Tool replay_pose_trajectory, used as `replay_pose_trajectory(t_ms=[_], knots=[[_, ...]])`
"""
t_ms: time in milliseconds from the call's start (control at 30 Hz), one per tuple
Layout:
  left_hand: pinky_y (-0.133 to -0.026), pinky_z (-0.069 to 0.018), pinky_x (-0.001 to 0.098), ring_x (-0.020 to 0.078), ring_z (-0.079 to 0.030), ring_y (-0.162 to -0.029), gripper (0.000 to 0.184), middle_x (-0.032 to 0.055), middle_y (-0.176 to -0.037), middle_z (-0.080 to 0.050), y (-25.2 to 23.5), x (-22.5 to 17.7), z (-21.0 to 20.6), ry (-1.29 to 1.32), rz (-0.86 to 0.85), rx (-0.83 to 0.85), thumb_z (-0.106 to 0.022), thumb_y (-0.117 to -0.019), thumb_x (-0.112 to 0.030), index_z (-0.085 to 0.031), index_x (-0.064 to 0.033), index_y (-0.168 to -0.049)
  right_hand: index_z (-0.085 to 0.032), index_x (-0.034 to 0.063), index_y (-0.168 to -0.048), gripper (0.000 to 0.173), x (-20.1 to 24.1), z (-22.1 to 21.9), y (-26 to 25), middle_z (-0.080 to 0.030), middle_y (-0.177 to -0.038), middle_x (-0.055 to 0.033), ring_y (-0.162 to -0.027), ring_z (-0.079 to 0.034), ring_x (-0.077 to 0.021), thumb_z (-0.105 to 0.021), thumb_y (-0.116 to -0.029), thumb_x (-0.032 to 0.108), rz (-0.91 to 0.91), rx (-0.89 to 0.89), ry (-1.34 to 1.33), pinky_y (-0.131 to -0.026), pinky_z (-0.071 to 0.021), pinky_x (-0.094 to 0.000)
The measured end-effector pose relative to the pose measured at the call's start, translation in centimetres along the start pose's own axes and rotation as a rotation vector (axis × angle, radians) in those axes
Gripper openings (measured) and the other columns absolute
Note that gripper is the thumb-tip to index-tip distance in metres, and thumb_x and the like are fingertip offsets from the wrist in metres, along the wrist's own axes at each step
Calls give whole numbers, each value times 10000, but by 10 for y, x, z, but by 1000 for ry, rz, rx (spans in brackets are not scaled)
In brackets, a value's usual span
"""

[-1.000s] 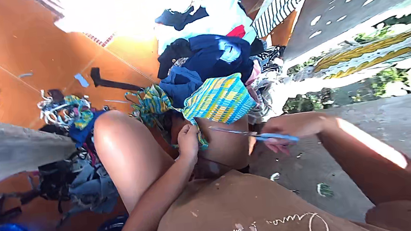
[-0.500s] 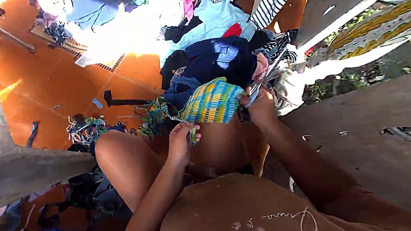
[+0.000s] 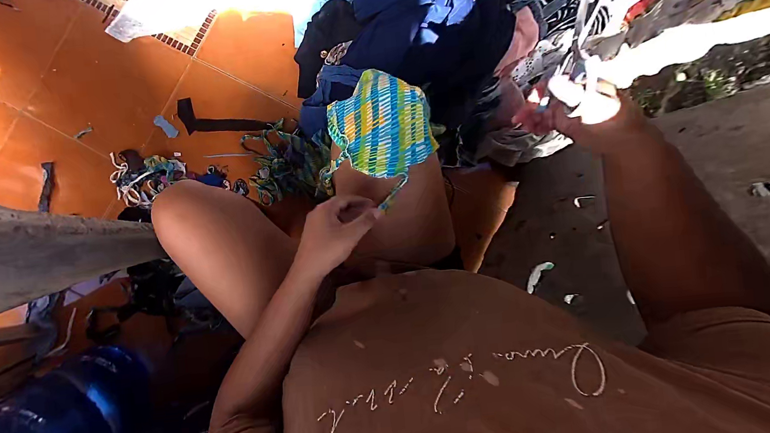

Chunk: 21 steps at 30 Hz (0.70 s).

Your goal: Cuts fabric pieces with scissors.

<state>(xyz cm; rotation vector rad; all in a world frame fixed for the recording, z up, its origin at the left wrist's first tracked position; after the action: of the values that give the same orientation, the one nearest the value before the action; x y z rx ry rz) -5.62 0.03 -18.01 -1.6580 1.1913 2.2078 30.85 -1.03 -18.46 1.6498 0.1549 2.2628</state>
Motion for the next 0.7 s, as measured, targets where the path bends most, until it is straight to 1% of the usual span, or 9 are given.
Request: replay_pose_trajectory(t_ms=[67,100,167,233,300,400,533,600,700], knots=[[-767,-581,327,142,-677,-818,266,125,-1036,-703,-10,16,14,74,76,-117,-626,-1037,-193,-659,23,-1188,-633,200,-967,520,-2,-29,24,-682,-787,100,-602,-558,29,-515,-913,704,32,363,-34,-529,-417,-131],[-743,-584,313,134,-676,-790,264,118,-1013,-698,-16,20,14,104,96,-137,-621,-1041,-203,-656,22,-1175,-644,220,-948,643,-5,-45,37,-677,-774,102,-601,-565,25,-532,-825,841,-13,532,-40,-520,-405,-123],[-779,-586,336,153,-692,-835,240,125,-1031,-712,-27,16,12,31,5,-207,-657,-1018,-184,-684,21,-1140,-673,218,-930,729,-14,-69,62,-693,-763,103,-632,-620,16,-504,-766,907,-95,814,-41,-558,-456,-119],[-874,-579,425,237,-710,-973,245,161,-1092,-725,-30,-5,6,-212,-282,-318,-738,-945,-158,-713,21,-1111,-676,217,-877,679,-19,-84,78,-687,-722,106,-607,-638,15,-522,-800,874,-216,978,-28,-553,-486,-110],[-889,-575,497,328,-709,-1016,290,186,-1060,-732,-26,-20,-11,-435,-568,-405,-810,-862,-179,-736,18,-1061,-679,215,-840,638,-19,-88,82,-696,-707,107,-582,-647,5,-544,-824,838,-288,1034,-8,-531,-494,-119],[-793,-602,456,326,-733,-914,148,174,-954,-742,-19,-22,-30,-555,-741,-492,-787,-862,-118,-756,10,-930,-704,222,-906,594,-20,-91,79,-726,-760,121,-607,-675,8,-535,-863,790,-225,1118,-131,-535,-535,-129],[-706,-600,378,250,-724,-772,91,142,-833,-731,-6,-19,-35,-434,-809,-468,-750,-867,-72,-738,18,-861,-691,201,-911,503,-14,-105,75,-697,-722,128,-586,-673,8,-595,-901,694,-216,1134,-184,-534,-557,-133],[-672,-591,328,196,-698,-707,78,130,-786,-713,-3,-18,-36,-298,-793,-422,-742,-867,-51,-735,27,-859,-622,177,-810,579,-7,-113,75,-644,-639,96,-517,-625,-9,-629,-842,755,-325,1041,-26,-487,-487,-118],[-703,-596,293,153,-706,-718,62,135,-802,-729,-4,-15,-38,-141,-719,-346,-733,-874,-13,-740,48,-885,-604,155,-781,559,-2,-124,74,-626,-603,83,-473,-578,3,-600,-886,704,-348,997,83,-449,-416,-103]])
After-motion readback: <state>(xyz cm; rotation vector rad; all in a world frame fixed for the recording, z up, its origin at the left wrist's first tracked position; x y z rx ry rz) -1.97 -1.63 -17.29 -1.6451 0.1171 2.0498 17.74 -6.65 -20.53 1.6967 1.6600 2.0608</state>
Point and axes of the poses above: each hand's wrist, its own y-axis away from the middle knuckle, its own z-axis out of the back of the hand, x = y × z, the point moved 9 cm from there along -y, towards the middle knuckle
